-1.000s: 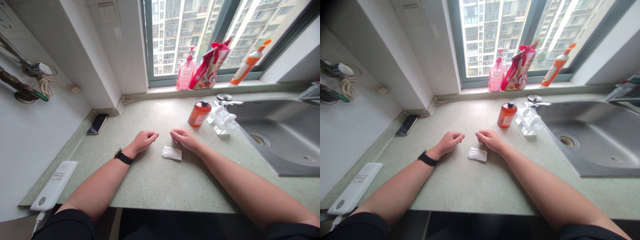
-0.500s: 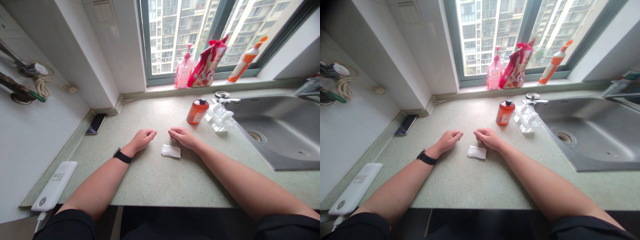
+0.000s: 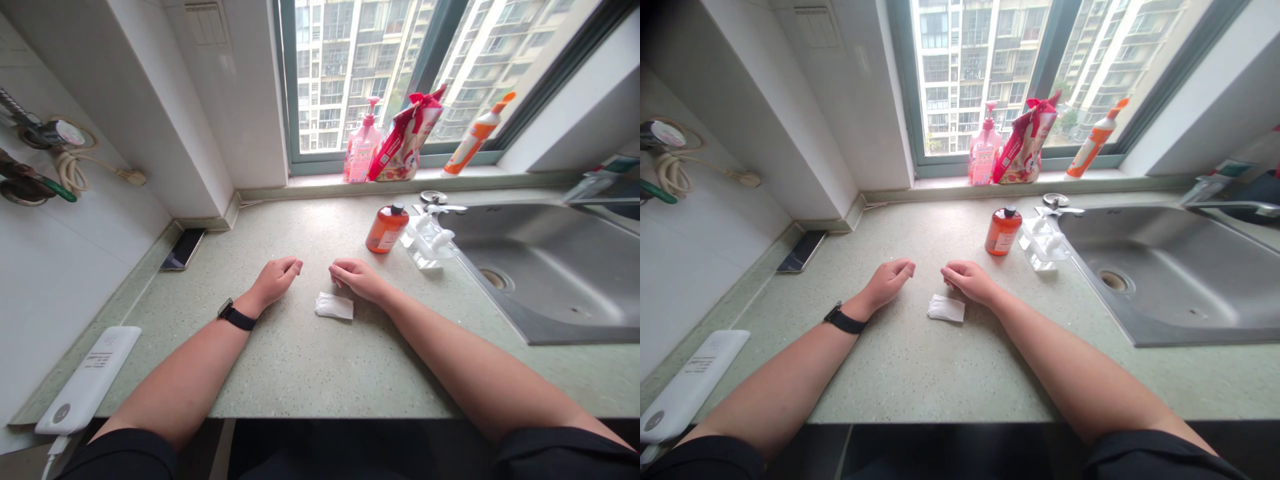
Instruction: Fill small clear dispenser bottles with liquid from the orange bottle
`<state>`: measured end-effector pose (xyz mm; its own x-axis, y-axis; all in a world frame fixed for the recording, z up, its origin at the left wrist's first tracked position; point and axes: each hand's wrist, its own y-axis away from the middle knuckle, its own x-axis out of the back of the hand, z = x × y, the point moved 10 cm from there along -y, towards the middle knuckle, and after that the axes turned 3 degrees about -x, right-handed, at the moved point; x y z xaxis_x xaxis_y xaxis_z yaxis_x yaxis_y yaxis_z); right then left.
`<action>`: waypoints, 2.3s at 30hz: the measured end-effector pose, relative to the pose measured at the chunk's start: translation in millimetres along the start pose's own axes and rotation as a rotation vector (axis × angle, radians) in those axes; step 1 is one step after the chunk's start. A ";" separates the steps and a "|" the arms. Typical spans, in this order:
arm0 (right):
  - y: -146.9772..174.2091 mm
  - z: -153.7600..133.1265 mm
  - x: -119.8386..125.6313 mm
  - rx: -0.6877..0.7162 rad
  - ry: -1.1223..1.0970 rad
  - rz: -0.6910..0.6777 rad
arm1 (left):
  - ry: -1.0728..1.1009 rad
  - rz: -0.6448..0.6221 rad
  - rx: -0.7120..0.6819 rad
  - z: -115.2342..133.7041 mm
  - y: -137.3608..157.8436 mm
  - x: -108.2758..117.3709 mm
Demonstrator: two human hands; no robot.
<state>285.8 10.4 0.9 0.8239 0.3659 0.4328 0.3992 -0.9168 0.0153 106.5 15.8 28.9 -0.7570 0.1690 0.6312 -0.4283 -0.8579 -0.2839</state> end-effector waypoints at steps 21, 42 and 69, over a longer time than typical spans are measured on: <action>-3.5 5.6 3.0 0.088 0.009 0.075 | -0.046 0.025 -0.051 5.1 0.0 1.2; 21.8 -73.5 227.7 -0.168 0.650 0.875 | -0.006 0.116 -0.016 -5.0 0.5 7.7; -10.2 -131.1 58.5 0.184 0.603 0.350 | 0.001 0.260 -0.107 0.9 8.0 26.9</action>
<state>277.1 20.1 144.2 0.5711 -0.1453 0.8079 0.2572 -0.9030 -0.3442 83.2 13.1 44.2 -0.8487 -0.0499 0.5265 -0.2690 -0.8164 -0.5110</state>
